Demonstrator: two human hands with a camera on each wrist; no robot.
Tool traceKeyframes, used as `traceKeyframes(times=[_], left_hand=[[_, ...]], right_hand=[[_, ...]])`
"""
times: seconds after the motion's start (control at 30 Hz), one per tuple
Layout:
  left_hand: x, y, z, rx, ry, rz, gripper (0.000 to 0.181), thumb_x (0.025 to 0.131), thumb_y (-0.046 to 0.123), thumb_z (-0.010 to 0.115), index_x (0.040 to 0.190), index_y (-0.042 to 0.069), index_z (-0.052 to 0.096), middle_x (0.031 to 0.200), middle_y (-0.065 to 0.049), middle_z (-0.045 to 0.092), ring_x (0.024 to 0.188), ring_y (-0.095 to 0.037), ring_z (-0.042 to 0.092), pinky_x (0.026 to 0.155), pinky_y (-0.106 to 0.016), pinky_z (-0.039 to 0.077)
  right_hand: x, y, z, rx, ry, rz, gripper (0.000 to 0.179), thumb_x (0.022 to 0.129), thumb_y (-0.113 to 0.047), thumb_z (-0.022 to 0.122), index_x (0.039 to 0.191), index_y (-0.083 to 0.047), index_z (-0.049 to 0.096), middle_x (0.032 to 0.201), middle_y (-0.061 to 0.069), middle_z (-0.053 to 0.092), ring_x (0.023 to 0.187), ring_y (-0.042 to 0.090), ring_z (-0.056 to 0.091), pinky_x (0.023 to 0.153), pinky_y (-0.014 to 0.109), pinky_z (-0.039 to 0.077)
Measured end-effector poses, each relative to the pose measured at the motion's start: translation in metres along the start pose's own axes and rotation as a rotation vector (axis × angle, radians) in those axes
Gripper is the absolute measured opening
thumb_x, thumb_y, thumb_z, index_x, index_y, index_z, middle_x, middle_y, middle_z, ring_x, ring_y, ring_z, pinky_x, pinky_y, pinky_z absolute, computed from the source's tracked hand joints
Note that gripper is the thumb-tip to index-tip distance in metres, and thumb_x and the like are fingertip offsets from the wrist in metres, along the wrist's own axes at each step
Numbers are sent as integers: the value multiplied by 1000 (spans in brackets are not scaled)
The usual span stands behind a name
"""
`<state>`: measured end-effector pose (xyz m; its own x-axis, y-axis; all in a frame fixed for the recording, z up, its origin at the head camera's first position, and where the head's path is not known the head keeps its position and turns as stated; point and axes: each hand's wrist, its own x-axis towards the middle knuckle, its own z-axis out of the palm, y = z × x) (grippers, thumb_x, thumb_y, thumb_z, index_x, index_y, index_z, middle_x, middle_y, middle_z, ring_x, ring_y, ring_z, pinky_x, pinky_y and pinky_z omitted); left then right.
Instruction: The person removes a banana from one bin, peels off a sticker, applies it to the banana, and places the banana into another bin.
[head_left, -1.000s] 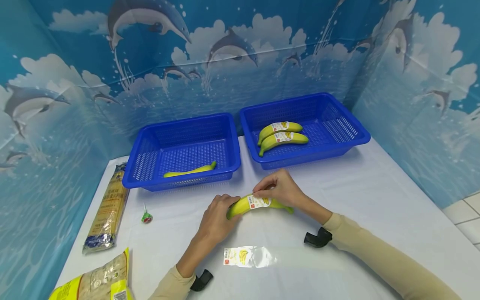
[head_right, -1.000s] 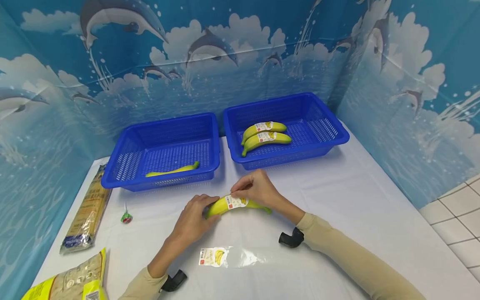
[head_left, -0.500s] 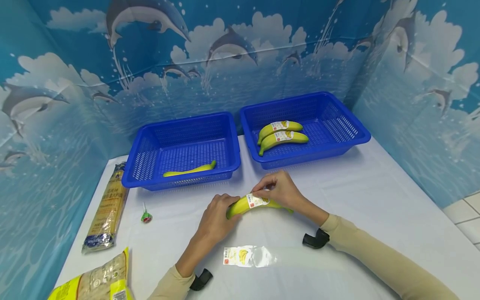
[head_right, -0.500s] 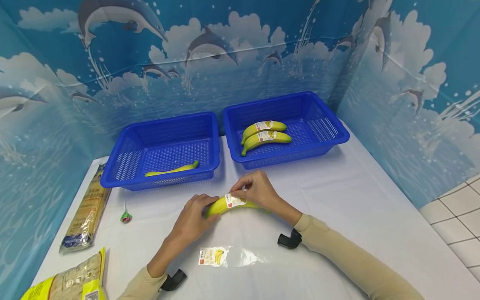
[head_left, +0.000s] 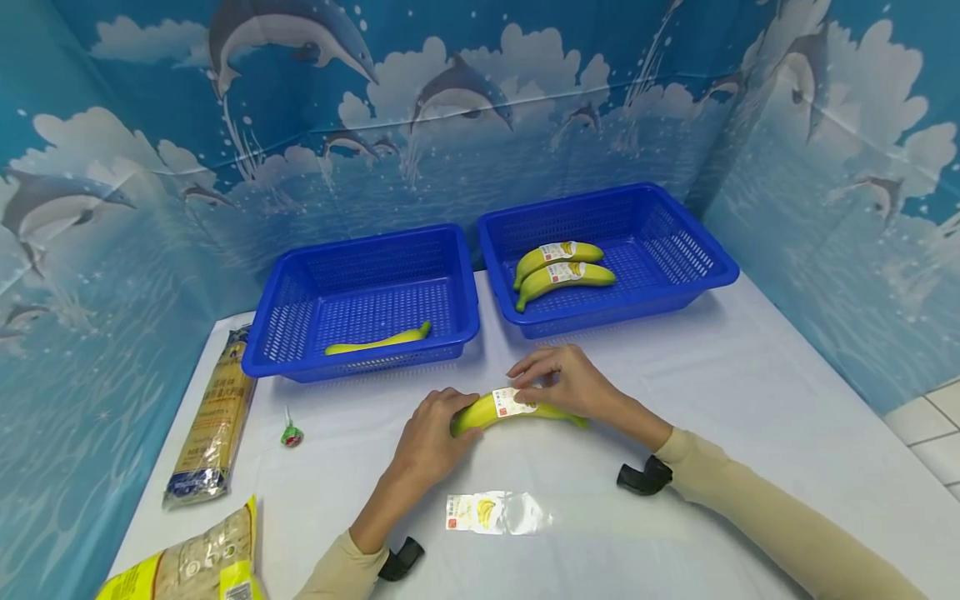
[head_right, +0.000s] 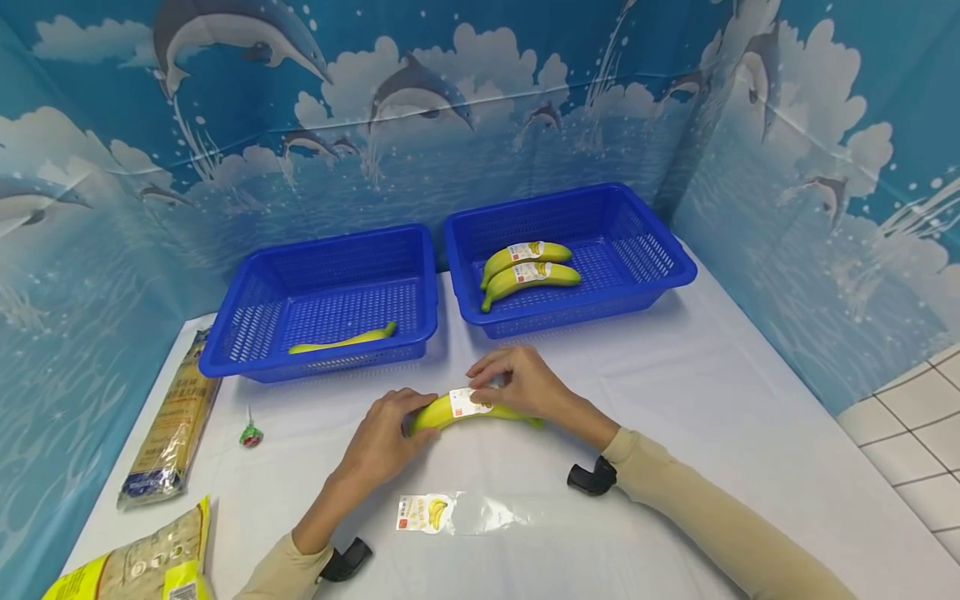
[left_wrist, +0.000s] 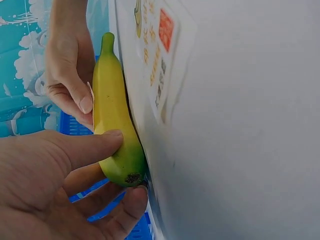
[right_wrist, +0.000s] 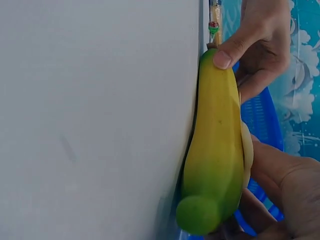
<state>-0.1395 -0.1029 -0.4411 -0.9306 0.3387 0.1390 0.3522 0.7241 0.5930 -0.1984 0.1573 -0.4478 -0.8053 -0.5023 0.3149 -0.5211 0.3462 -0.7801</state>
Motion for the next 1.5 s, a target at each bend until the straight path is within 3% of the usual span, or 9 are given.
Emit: traceKeyframes(times=[0.23, 0.5, 0.77, 1.03, 1.33, 1.5], left_hand=[[0, 1, 0, -11, -9, 5, 41, 90, 5, 87, 129, -1, 76, 116, -10, 75, 109, -29, 68, 93, -48, 60], [1, 1, 0, -19, -11, -4, 40, 90, 5, 86, 129, -1, 76, 118, -10, 75, 110, -29, 68, 93, -47, 59], [8, 14, 9, -47, 13, 26, 60, 95, 20, 85, 151, 12, 64, 111, -6, 73, 101, -24, 66, 79, -44, 58], [14, 15, 19, -17, 71, 27, 36, 98, 25, 83, 131, 13, 80, 111, -6, 75, 101, -25, 70, 76, -44, 61], [13, 15, 16, 47, 61, 17, 37, 97, 27, 84, 130, 13, 80, 111, -7, 76, 101, -26, 70, 75, -47, 62], [10, 18, 11, 89, 20, -19, 41, 94, 24, 86, 132, 10, 78, 114, -9, 74, 103, -27, 68, 74, -46, 62]], right_hand=[[-6, 5, -11, -34, -97, 34, 25, 84, -10, 94, 108, -8, 87, 113, 4, 81, 99, 19, 73, 70, 26, 57], [-10, 6, -18, -69, -145, 8, 30, 86, -11, 93, 114, -4, 84, 114, 8, 81, 100, 22, 75, 73, 30, 61], [-13, 8, -23, -57, -154, 43, 29, 87, -10, 92, 115, -5, 84, 116, 8, 81, 107, 28, 75, 77, 32, 62], [-14, 8, -20, -38, -160, 45, 29, 89, -10, 91, 116, -4, 84, 116, 9, 81, 112, 33, 74, 84, 35, 64], [-14, 6, -20, -53, -166, 45, 30, 89, -10, 90, 117, -3, 83, 117, 10, 81, 112, 32, 74, 86, 34, 64], [-14, 5, -21, -74, -179, 56, 32, 88, -11, 91, 119, -5, 83, 117, 8, 80, 110, 29, 74, 84, 32, 64]])
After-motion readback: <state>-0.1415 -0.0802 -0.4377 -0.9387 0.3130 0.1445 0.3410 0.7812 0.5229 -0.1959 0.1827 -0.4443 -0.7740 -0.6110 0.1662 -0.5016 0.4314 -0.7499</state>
